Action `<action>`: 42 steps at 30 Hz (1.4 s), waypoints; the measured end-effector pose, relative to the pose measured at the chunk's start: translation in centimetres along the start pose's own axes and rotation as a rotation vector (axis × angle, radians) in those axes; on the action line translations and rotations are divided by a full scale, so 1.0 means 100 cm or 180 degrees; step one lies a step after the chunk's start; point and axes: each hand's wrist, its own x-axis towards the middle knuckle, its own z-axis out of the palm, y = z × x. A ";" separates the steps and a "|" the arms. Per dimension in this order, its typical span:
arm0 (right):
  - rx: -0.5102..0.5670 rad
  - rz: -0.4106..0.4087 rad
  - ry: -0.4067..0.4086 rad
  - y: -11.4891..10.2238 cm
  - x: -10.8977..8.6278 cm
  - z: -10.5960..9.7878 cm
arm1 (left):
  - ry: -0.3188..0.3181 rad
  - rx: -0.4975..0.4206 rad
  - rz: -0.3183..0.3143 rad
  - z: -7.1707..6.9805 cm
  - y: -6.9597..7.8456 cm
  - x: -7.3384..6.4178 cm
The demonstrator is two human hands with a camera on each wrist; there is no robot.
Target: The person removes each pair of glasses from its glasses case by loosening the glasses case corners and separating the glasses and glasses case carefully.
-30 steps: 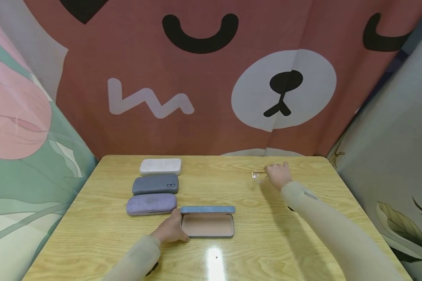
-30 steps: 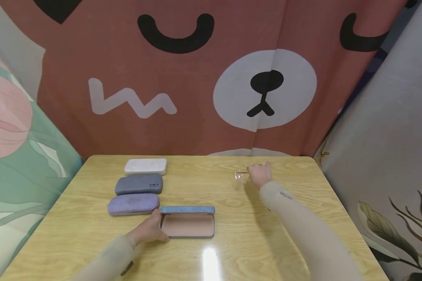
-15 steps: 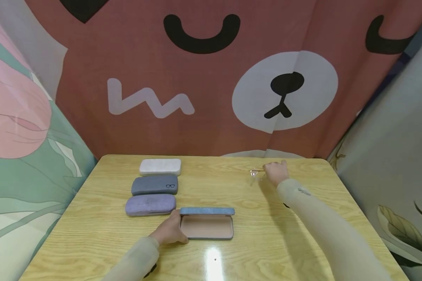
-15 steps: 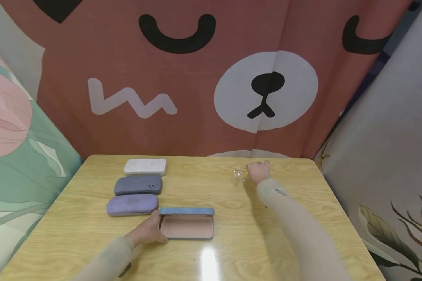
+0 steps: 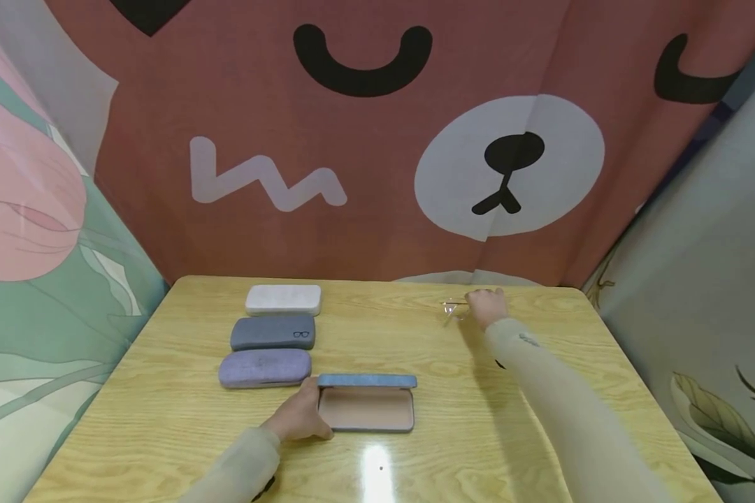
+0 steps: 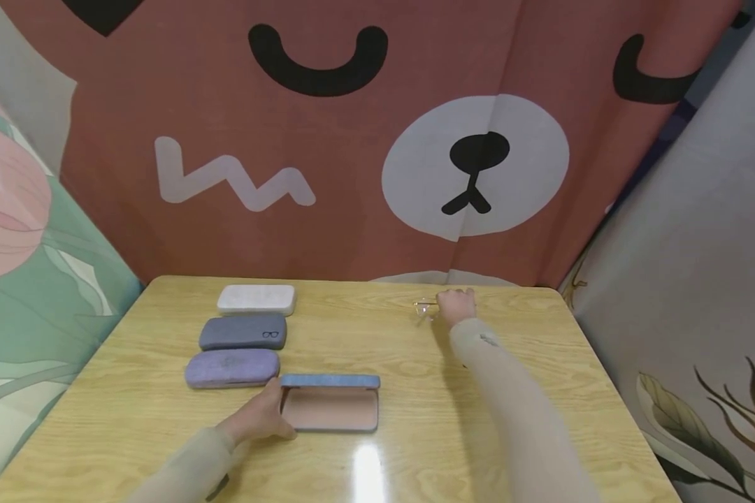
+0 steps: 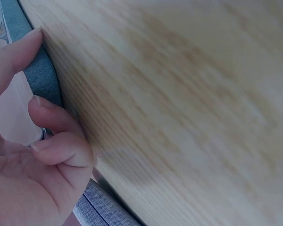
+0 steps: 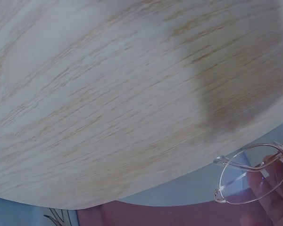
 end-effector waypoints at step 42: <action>-0.0160 0.0317 -0.0031 0.007 0.028 0.030 | -0.0001 -0.0127 -0.0004 0.000 -0.004 0.001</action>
